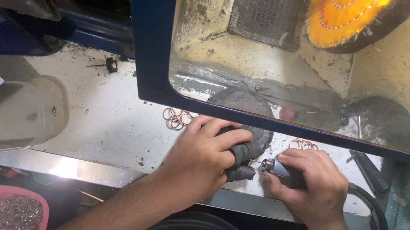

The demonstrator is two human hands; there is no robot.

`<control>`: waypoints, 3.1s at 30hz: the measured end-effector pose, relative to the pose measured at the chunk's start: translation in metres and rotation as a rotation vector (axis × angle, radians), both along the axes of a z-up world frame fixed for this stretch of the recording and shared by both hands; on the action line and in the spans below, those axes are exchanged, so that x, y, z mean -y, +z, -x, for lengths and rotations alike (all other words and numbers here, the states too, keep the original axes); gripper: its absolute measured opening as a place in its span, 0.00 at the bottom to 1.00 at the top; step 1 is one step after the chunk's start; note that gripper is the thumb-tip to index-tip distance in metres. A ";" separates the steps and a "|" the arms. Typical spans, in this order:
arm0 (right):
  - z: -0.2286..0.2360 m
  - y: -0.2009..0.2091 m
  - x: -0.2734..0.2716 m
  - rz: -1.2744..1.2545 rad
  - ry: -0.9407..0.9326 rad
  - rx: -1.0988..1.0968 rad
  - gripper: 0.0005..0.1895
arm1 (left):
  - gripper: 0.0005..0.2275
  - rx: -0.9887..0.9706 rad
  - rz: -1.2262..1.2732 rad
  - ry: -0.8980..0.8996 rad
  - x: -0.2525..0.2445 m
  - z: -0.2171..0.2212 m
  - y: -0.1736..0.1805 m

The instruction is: The person uses a rotary tool to polish small copper-colored metal rings. They hold each ring with a padded holder in the left hand and apply the rotary tool with the right hand, working on the surface of the rings one at a time on a workbench.

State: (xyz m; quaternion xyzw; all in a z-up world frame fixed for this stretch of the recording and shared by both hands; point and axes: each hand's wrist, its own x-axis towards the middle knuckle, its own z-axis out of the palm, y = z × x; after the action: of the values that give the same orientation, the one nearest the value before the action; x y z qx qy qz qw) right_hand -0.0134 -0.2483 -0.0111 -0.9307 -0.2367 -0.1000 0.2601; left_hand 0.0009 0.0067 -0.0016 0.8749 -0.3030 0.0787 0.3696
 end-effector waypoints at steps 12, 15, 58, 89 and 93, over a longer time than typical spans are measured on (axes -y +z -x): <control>0.000 -0.001 0.003 -0.013 0.012 -0.003 0.18 | 0.09 0.012 0.020 0.007 0.001 0.000 -0.002; 0.000 0.001 0.003 -0.024 0.009 -0.017 0.20 | 0.06 0.009 0.030 0.018 0.002 0.001 0.001; -0.001 0.002 0.000 -0.030 0.047 -0.002 0.21 | 0.08 -0.007 0.001 -0.004 0.001 0.000 0.001; 0.017 -0.005 0.024 0.092 -0.224 0.346 0.19 | 0.11 0.002 0.041 0.036 0.002 0.002 0.000; 0.016 -0.005 0.024 0.086 -0.224 0.353 0.18 | 0.11 -0.018 0.016 0.026 0.002 0.001 0.003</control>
State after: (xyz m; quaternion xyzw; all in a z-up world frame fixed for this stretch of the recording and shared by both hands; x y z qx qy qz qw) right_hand -0.0297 -0.2720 -0.0164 -0.9295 -0.1778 -0.2795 0.1619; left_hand -0.0006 0.0043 0.0009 0.8765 -0.2876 0.0778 0.3782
